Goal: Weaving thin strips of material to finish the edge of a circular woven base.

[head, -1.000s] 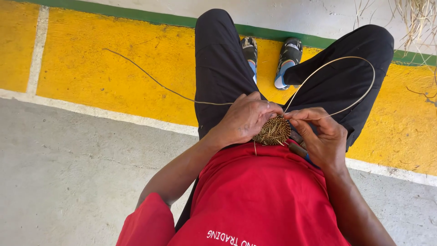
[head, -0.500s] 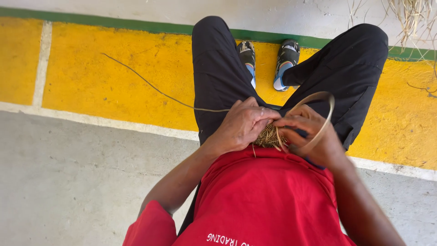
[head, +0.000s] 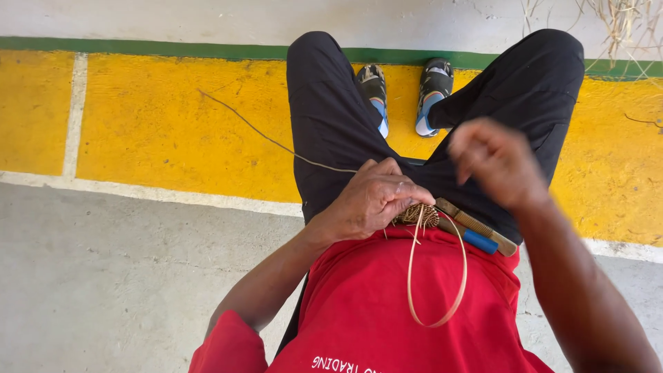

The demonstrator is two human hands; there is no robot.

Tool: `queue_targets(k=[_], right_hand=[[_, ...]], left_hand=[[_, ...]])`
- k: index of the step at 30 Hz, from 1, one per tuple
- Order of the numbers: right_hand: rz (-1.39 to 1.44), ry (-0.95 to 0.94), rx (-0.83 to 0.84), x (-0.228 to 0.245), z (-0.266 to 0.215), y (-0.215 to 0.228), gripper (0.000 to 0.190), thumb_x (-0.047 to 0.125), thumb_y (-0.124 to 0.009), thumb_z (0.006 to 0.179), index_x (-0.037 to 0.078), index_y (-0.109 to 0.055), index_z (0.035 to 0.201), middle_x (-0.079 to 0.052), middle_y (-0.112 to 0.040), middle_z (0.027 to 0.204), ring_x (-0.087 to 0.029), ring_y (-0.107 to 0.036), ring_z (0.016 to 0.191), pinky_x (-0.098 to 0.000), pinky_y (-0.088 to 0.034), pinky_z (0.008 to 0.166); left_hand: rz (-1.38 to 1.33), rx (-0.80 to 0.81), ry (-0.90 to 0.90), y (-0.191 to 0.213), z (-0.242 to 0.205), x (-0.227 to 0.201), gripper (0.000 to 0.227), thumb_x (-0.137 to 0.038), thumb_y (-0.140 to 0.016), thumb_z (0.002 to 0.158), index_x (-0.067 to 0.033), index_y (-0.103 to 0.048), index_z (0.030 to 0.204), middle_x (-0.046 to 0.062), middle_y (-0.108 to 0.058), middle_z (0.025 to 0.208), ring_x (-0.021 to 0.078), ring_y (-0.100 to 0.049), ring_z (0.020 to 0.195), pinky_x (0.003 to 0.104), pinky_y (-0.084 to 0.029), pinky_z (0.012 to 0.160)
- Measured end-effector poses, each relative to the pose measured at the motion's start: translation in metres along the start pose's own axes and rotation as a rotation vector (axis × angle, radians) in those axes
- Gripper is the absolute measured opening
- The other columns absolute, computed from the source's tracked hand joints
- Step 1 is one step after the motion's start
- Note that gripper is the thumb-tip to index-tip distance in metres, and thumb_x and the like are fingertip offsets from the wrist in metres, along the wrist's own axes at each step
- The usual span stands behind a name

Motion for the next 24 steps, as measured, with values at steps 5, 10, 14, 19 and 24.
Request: queue_targets(k=[5,10,14,19,24], right_hand=[[-0.082,-0.071,0.08,0.023,0.003,0.009,0.013,0.013,-0.06,0.106,0.002,-0.067,0.106,0.002,-0.065,0.083,-0.006,-0.061,0.069,-0.0253,-0.054,0.066],[0.087,-0.189,0.418,-0.006,-0.028,-0.033,0.017,0.015,-0.062,0.102,0.001,-0.07,0.107,0.001,-0.064,0.081,-0.005,-0.056,0.07,-0.0244,-0.05,0.062],[0.033,-0.349,0.371,-0.011,-0.027,-0.04,0.016,0.015,-0.062,0.097,0.005,-0.07,0.107,0.002,-0.064,0.078,-0.007,-0.056,0.066,-0.0263,-0.051,0.058],[0.022,-0.343,0.32,-0.011,-0.025,-0.035,0.014,0.015,-0.062,0.099,0.005,-0.069,0.105,0.002,-0.06,0.073,-0.007,-0.052,0.059,-0.0242,-0.045,0.055],[-0.254,0.036,-0.165,0.012,0.005,0.041,0.011,0.016,-0.065,0.11,0.005,-0.068,0.108,0.006,-0.057,0.082,-0.002,-0.049,0.066,-0.0208,-0.043,0.057]], left_hand=[[0.032,-0.11,-0.101,0.003,0.0,0.005,0.027,-0.014,-0.068,0.096,-0.0284,-0.074,0.118,-0.008,-0.069,0.103,0.0148,-0.057,0.099,0.034,-0.041,0.094],[0.016,-0.133,-0.113,0.006,0.003,-0.008,0.026,-0.014,-0.069,0.097,-0.0284,-0.076,0.118,-0.002,-0.06,0.102,0.0182,-0.057,0.102,0.036,-0.044,0.095],[0.009,-0.117,-0.046,0.012,0.004,-0.002,0.009,-0.015,-0.066,0.101,-0.017,-0.068,0.109,-0.001,-0.063,0.097,0.0187,-0.057,0.098,0.037,-0.043,0.095],[0.016,-0.095,-0.076,0.013,0.006,-0.004,0.006,-0.018,-0.063,0.101,-0.0118,-0.065,0.101,0.001,-0.063,0.097,0.0212,-0.057,0.099,0.038,-0.042,0.092],[0.036,-0.011,-0.007,0.011,0.008,-0.002,0.012,-0.024,-0.063,0.101,-0.0135,-0.066,0.099,-0.002,-0.067,0.094,0.0197,-0.058,0.094,0.038,-0.041,0.085]])
Point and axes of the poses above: each hand's wrist, its own z-axis towards the middle knuckle, its own y-axis out of the back of the hand, x = y × z, the point moved 6 cm from there along z, towards the middle knuckle
